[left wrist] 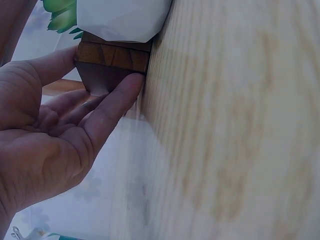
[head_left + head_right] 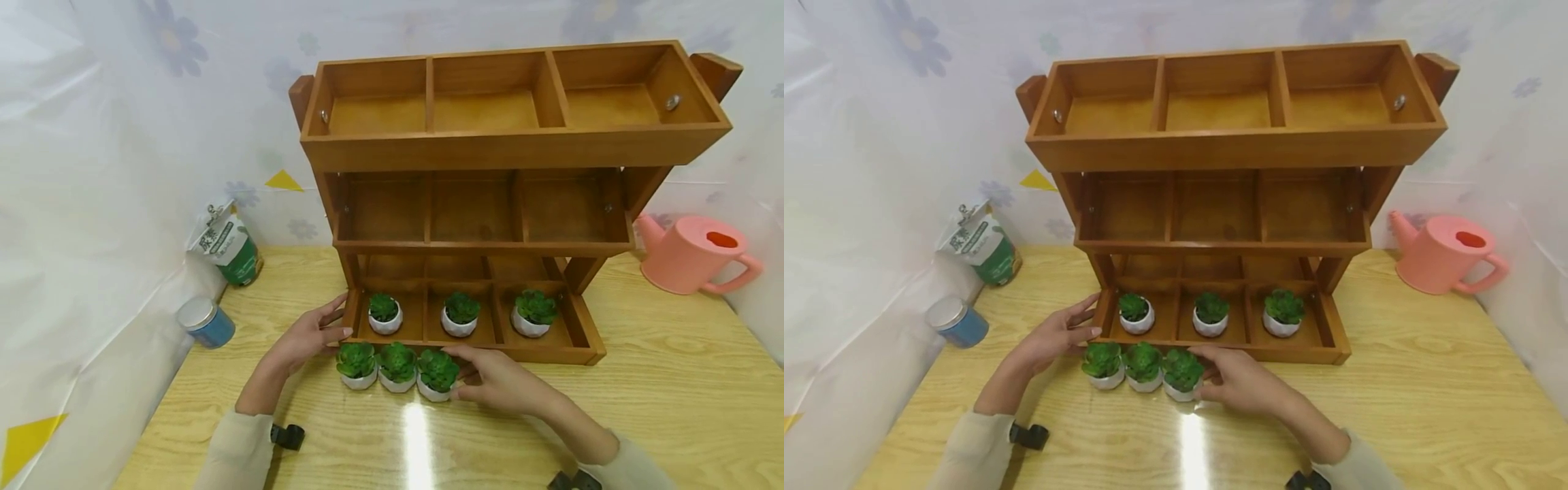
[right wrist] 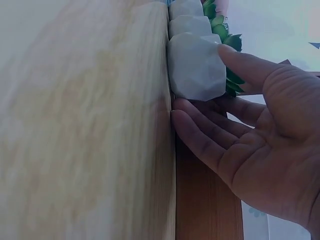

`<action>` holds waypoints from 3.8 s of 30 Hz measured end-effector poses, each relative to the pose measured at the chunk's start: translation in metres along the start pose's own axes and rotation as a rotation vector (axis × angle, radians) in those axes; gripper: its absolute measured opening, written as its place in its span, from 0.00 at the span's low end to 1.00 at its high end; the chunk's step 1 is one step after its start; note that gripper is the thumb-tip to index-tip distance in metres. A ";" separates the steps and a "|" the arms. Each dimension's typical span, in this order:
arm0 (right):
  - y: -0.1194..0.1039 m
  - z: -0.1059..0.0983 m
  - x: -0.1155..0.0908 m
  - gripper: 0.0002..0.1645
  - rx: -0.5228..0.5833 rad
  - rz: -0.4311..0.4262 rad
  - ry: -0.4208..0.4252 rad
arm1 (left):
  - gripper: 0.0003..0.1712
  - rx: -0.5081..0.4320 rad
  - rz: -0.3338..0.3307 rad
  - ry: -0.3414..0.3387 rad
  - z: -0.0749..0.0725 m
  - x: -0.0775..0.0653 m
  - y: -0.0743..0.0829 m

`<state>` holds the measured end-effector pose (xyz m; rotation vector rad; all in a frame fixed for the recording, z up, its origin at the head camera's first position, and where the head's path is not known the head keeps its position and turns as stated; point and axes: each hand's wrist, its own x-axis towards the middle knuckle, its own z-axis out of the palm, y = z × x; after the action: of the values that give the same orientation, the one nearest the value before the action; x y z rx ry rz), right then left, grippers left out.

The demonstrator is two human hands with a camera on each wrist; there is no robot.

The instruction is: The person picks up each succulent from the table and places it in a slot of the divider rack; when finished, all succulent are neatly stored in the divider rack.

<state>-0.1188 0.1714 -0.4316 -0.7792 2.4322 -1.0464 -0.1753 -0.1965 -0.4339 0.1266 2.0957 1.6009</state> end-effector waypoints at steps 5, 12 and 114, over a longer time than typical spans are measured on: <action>-0.002 0.001 0.000 0.39 -0.025 -0.009 0.011 | 0.43 0.002 0.007 -0.001 -0.001 0.000 0.000; -0.003 0.002 0.003 0.40 -0.016 -0.031 0.008 | 0.43 0.002 0.012 -0.001 0.000 -0.001 0.001; -0.019 -0.012 -0.002 0.41 -0.042 -0.089 0.017 | 0.44 -0.008 -0.010 0.006 -0.001 0.000 -0.001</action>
<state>-0.1171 0.1682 -0.4093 -0.9041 2.4610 -1.0412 -0.1753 -0.1975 -0.4345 0.1085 2.0910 1.6049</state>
